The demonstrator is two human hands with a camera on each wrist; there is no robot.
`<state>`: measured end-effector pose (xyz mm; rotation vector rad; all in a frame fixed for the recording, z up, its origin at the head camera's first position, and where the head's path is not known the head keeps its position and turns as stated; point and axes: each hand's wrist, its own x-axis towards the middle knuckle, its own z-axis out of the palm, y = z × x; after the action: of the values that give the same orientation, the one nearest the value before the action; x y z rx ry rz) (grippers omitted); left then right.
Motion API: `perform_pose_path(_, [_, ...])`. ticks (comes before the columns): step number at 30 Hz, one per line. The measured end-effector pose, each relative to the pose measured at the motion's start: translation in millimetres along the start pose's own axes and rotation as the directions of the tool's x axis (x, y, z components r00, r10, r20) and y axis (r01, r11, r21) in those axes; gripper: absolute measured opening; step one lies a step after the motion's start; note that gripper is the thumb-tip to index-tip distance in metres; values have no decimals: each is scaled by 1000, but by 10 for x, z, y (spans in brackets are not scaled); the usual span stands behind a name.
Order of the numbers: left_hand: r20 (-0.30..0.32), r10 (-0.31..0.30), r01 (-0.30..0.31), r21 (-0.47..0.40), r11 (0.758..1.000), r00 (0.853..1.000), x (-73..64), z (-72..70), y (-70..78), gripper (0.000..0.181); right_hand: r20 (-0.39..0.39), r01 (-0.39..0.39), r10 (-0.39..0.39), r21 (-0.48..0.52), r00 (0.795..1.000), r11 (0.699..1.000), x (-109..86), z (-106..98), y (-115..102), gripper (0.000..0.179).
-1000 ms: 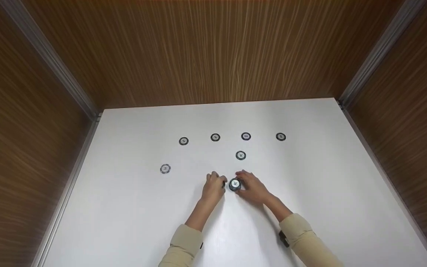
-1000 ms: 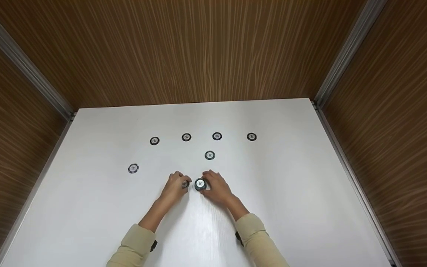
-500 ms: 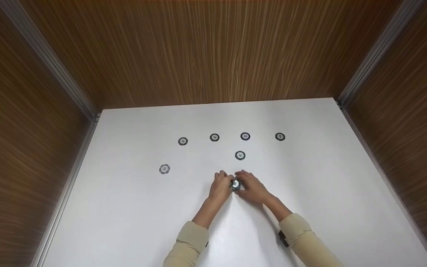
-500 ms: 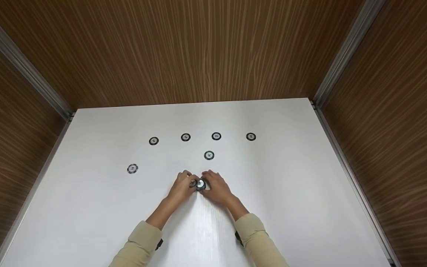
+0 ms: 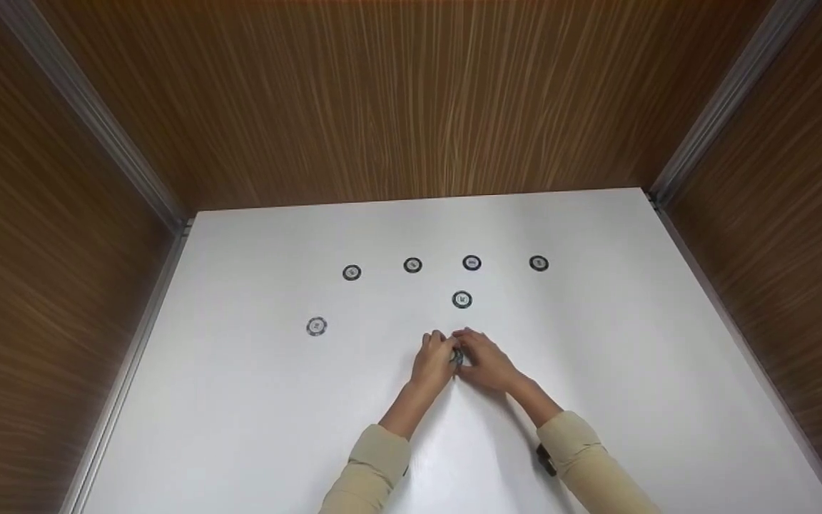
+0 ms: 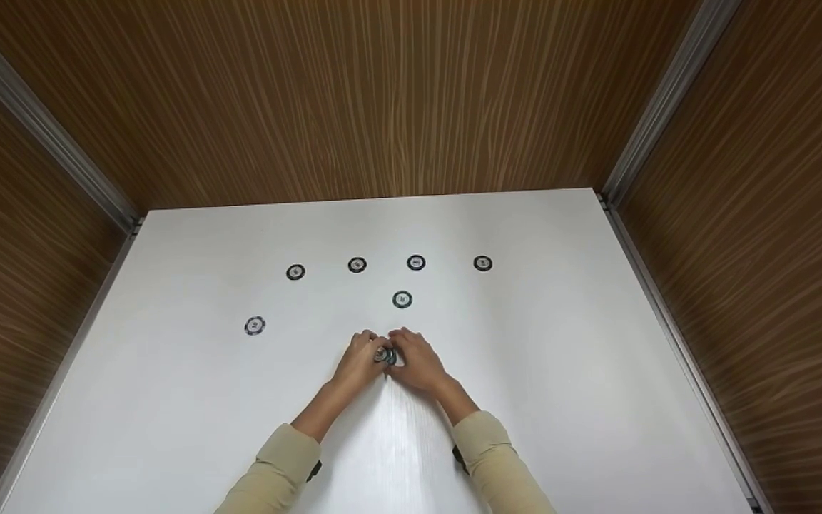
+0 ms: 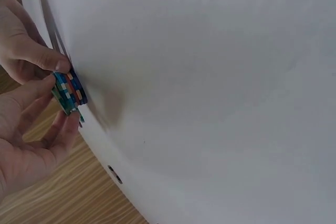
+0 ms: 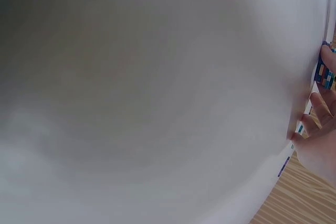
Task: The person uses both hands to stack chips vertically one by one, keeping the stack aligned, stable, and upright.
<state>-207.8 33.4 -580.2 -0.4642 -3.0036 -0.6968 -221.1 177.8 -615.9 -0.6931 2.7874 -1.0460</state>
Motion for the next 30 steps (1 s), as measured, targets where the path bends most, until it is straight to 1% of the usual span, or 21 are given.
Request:
perform_pose_path(4, [-19,18,-18,11,1000,1000,-10,7,12,25,0,6,-6,7,1000,1000,-9,-2,-2,50])
perform_pose_path(8, [-21,22,-22,26,999,1000,-27,-3,-7,36,-4,18,-18,4,1000,1000,-11,10,6,51])
perform_pose_path(13, [-27,-7,6,-20,1000,1000,-55,-25,-81,43,-12,19,-19,-11,1000,1000,3,17,6,48])
perform_pose_path(15, [-29,-22,21,-28,999,999,-67,-28,-111,42,-14,10,-10,-8,1000,1000,7,13,4,47])
perform_pose_path(18, [-35,-40,40,-9,999,999,-77,-19,-148,37,-14,7,-7,0,1000,1000,8,9,4,46])
perform_pose_path(23, [-49,-38,39,12,999,998,-76,-7,-184,28,-12,18,-18,4,1000,1000,4,3,2,45])
perform_pose_path(30, [-22,-53,53,-5,999,998,-73,-26,-171,28,-3,8,-8,4,1000,1000,3,7,10,45])
